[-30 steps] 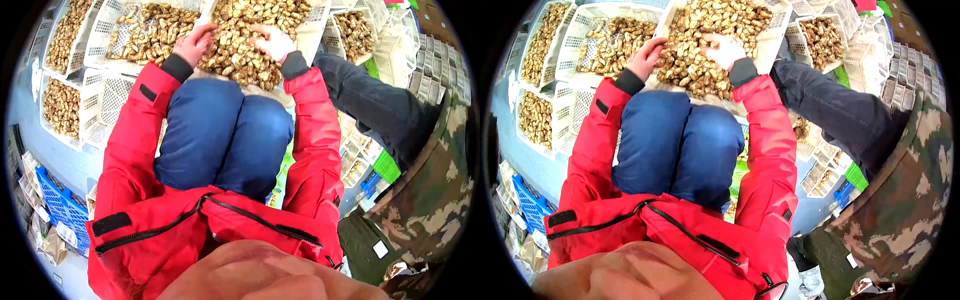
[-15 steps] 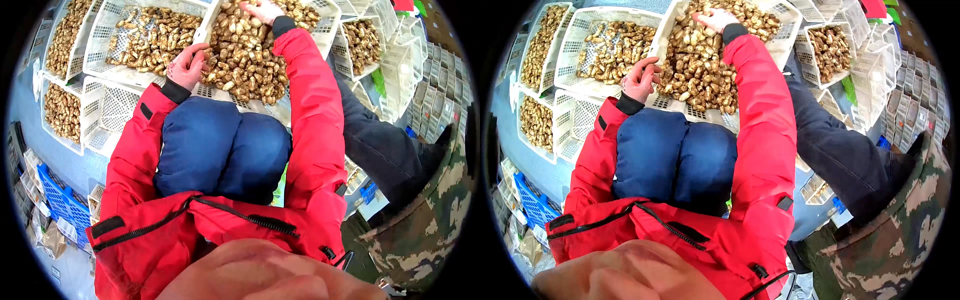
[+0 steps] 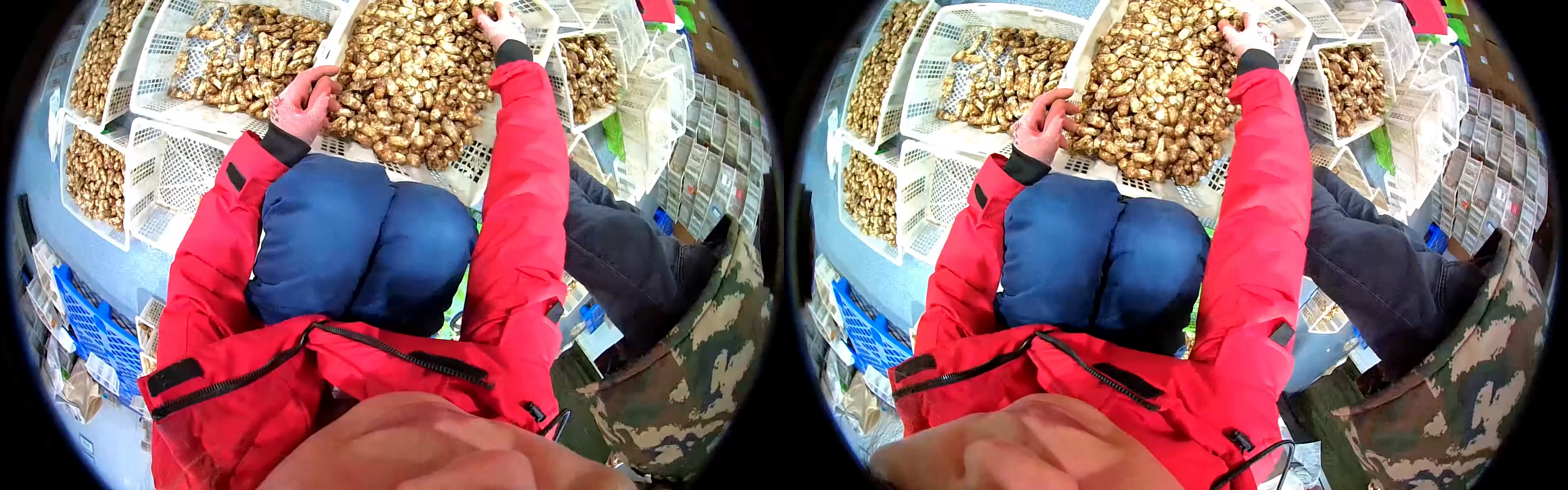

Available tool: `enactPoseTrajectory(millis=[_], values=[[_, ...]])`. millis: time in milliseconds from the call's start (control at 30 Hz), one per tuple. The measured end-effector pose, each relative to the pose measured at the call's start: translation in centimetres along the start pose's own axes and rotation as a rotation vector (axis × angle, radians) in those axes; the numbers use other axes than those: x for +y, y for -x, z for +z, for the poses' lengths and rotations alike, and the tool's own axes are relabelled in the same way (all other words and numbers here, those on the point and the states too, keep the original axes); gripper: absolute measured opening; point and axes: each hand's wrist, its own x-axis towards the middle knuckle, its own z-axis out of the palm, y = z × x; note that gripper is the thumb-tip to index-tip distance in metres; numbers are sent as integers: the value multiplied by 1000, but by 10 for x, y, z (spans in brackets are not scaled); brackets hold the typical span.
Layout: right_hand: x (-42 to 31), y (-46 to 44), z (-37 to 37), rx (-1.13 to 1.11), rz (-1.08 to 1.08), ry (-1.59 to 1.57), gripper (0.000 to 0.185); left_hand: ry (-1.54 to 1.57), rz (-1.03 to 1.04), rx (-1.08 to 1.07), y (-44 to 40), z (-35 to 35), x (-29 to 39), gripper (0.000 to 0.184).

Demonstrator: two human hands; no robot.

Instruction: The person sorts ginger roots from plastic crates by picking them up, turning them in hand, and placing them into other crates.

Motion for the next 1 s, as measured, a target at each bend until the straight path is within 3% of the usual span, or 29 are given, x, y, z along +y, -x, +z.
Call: enactPoseTrajectory(millis=[33,67,100,167,200,233,300,333,367,433,500,533,567,633,667,700,767,833,900,933,967,1000], values=[[-7,-5,2,-34,80,-14,68,-26,-1,8,1,1,1,29],[-12,-8,20,19,-30,-14,67,-25,-14,4,1,1,5,29],[-46,-4,-22,-246,26,-123,64,-18,-9,12,-1,1,5,29],[-66,-4,-36,-459,191,-263,60,-1,-13,11,-1,2,3,29],[-55,-4,-27,-437,-15,-297,57,12,44,-6,0,2,4,29],[-51,0,-22,-438,-118,-266,56,9,32,6,-1,1,3,29],[-31,11,10,-239,-254,-222,52,12,8,18,-3,1,-3,30],[-49,13,-37,-704,-25,-396,64,42,34,-7,-1,0,-3,30],[-36,8,-7,-715,-286,-430,64,36,27,2,-2,0,-1,30],[-56,39,-38,-812,-180,-165,64,25,11,22,0,0,3,30],[-43,72,-30,-992,-209,-605,55,27,7,21,0,0,4,29],[-50,83,-44,-1138,-154,-587,66,33,10,17,1,0,3,29],[-51,91,-55,-1056,-314,-454,55,40,17,21,1,0,2,29],[-53,86,-85,-1385,-84,-537,54,97,28,5,1,1,-1,28],[-63,73,-105,-1302,-210,-365,50,68,36,1,1,1,1,28],[-42,69,-76,-1114,-169,-780,48,40,42,-5,1,1,2,28],[-40,24,-44,-604,-336,-496,43,62,28,-7,0,1,3,27],[-64,-15,-19,-386,-118,-165,39,44,7,6,0,2,5,27],[-72,-40,28,-174,-183,-322,49,45,40,29,1,3,7,24],[-107,-41,4,-432,126,-245,47,51,32,40,0,3,4,23],[-118,-22,33,137,-30,-32,45,57,14,47,-1,3,2,23],[-119,-34,45,-76,-15,56,43,66,28,39,0,2,2,24]])
